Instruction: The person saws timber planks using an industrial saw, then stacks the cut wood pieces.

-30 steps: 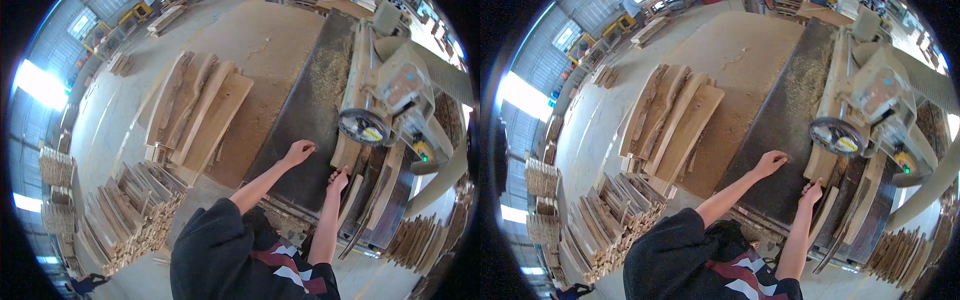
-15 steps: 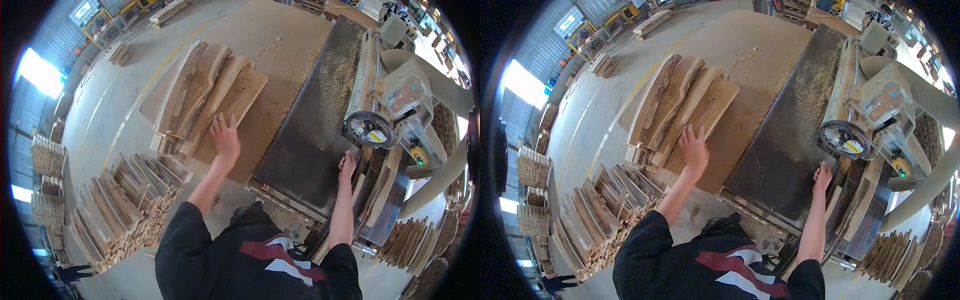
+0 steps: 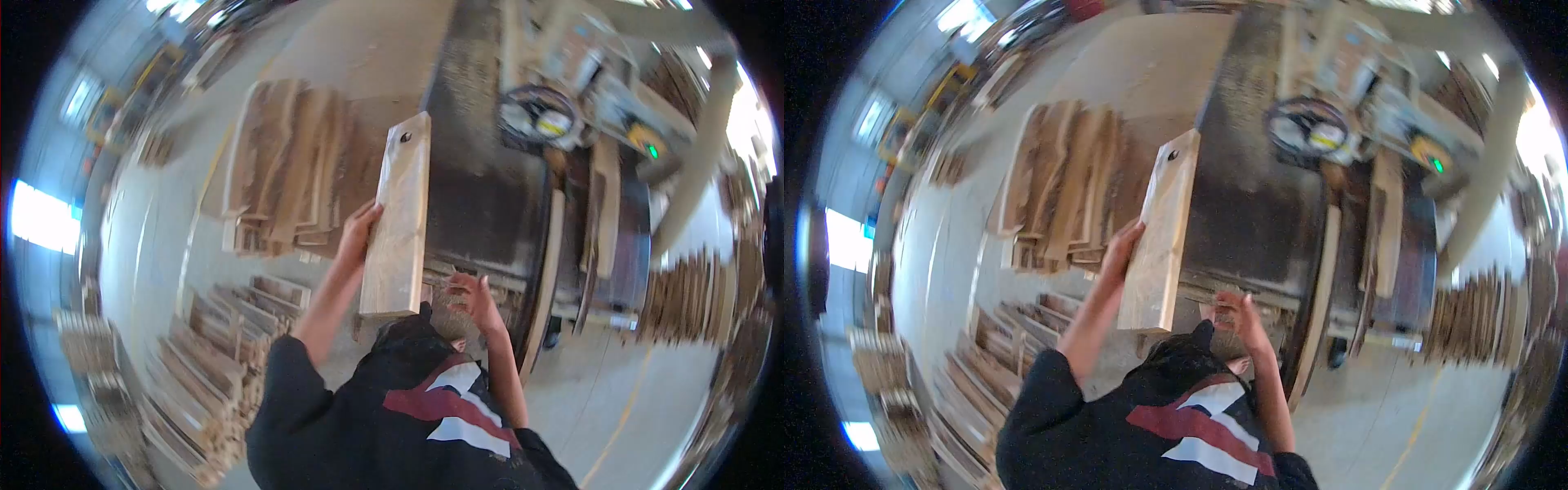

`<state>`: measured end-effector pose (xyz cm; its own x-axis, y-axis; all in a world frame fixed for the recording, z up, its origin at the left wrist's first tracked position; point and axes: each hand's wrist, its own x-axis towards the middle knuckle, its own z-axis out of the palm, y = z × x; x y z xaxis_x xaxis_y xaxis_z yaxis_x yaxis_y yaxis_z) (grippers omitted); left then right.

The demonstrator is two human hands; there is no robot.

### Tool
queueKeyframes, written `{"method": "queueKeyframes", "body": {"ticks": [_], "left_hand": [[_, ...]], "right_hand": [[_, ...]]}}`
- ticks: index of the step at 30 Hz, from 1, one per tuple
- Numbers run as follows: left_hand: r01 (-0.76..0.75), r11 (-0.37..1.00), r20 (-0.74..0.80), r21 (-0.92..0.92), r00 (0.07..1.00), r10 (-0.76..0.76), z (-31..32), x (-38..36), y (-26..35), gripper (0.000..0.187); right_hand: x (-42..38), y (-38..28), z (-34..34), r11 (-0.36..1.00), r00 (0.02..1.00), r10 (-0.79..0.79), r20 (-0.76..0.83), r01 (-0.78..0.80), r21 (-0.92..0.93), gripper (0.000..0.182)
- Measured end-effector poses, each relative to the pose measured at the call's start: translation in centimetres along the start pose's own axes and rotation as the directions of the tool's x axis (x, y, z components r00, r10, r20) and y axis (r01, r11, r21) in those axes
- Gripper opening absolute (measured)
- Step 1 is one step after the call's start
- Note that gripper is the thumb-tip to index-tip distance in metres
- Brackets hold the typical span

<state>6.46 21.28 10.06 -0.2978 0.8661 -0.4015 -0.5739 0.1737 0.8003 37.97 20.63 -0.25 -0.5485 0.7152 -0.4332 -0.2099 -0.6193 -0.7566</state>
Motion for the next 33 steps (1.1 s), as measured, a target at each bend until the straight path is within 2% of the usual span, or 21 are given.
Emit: {"method": "queueKeyframes", "body": {"ticks": [1,2,4,5,6,8,9,10,11,13,14,15,16,18,21,23,26,28,29,31,33], "left_hand": [[0.096,0.978,0.137,-0.184,0.988,-0.071,0.0,0.6,-3.3,0.045],[0.145,0.979,0.185,-0.145,0.976,-0.117,0.8,0.8,-5.7,0.045],[0.151,0.979,0.098,-0.136,0.986,-0.138,3.1,0.4,-10.2,0.05],[0.061,0.998,-0.022,0.025,0.998,-0.06,4.5,-0.1,-11.8,0.052],[0.023,0.998,0.066,0.055,0.997,-0.026,5.3,-0.2,-13.2,0.055],[0.006,0.996,0.179,0.084,0.984,-0.021,5.9,0.2,-16.1,0.058],[-0.078,0.899,0.188,0.431,0.982,-0.005,5.8,1.0,-17.5,0.065],[-0.169,0.684,0.207,0.71,0.978,0.027,6.6,1.2,-18.2,0.072],[-0.178,0.689,0.221,0.703,0.975,0.026,7.5,0.9,-19.2,0.072],[-0.319,0.155,0.281,0.935,0.932,0.228,10.0,-0.8,-20.6,0.091],[-0.304,0.246,0.268,0.92,0.948,0.169,11.1,-1.0,-21.1,0.107],[-0.308,0.242,0.269,0.92,0.946,0.181,12.3,-1.2,-22.0,0.107],[-0.312,0.113,0.281,0.943,0.932,0.23,13.5,-1.2,-23.3,0.112],[-0.353,-0.065,0.355,0.933,0.884,0.304,14.7,0.4,-26.2,0.113],[-0.406,-0.073,0.398,0.911,0.82,0.412,17.0,2.7,-27.6,0.099],[-0.369,-0.076,0.365,0.926,0.83,0.421,18.1,3.1,-27.6,0.091],[-0.358,-0.075,0.353,0.931,0.826,0.44,19.0,4.5,-26.9,0.092],[-0.365,-0.066,0.359,0.929,0.841,0.405,19.1,5.1,-26.3,0.097],[-0.363,-0.057,0.351,0.93,0.829,0.435,19.5,5.5,-25.7,0.097],[-0.318,-0.06,0.319,0.946,0.886,0.338,20.0,5.2,-24.6,0.105],[-0.315,-0.011,0.295,0.949,0.874,0.386,20.2,5.5,-24.2,0.109]], "right_hand": [[-2.2,-1.0,1.5,0.997,0.989,0.025,0.144,-0.036,0.071,0.076],[-4.3,-1.6,2.4,0.989,0.957,0.029,0.288,-0.07,0.132,0.08],[-7.9,-1.1,2.4,0.988,0.96,-0.002,0.28,-0.042,0.151,0.078],[-9.3,-0.8,2.6,0.99,0.943,0.0,0.331,-0.045,0.13,0.076],[-10.6,-0.9,2.8,0.996,0.984,0.028,0.178,-0.043,0.081,0.065],[-12.0,1.5,1.2,0.986,0.997,0.071,-0.003,-0.07,0.15,0.062],[-12.3,2.7,0.3,0.974,0.982,0.137,-0.131,-0.109,0.196,0.06],[-12.5,3.4,-0.6,0.945,0.972,0.143,-0.188,-0.077,0.319,0.056],[-12.4,4.4,-1.8,0.947,0.971,0.133,-0.2,-0.065,0.313,0.056],[-11.5,6.8,-4.0,0.892,0.941,0.245,-0.233,-0.125,0.434,0.046],[-10.9,7.6,-4.5,0.895,0.944,0.237,-0.228,-0.121,0.429,0.046],[-10.2,8.3,-4.8,0.862,0.913,0.242,-0.327,-0.048,0.504,0.04],[-9.4,9.0,-5.0,0.822,0.871,0.255,-0.42,0.033,0.569,0.034],[-8.2,11.0,-6.2,0.767,0.891,0.199,-0.409,0.119,0.631,0.029],[-6.7,11.5,-7.3,0.655,0.901,0.113,-0.419,0.25,0.713,0.023],[-6.1,11.2,-7.5,0.609,0.898,0.086,-0.432,0.296,0.736,0.022],[-6.0,8.0,-6.7,0.745,0.877,0.117,-0.466,0.233,0.625,0.029],[-5.6,6.9,-6.2,0.847,0.866,0.253,-0.431,0.017,0.531,0.047],[-5.3,6.2,-6.1,0.861,0.876,0.232,-0.422,0.017,0.508,0.047],[-5.4,6.0,-5.9,0.957,0.838,0.191,-0.512,-0.044,0.286,0.062],[-5.2,5.4,-6.3,0.973,0.834,0.203,-0.512,-0.115,0.198,0.062]]}}
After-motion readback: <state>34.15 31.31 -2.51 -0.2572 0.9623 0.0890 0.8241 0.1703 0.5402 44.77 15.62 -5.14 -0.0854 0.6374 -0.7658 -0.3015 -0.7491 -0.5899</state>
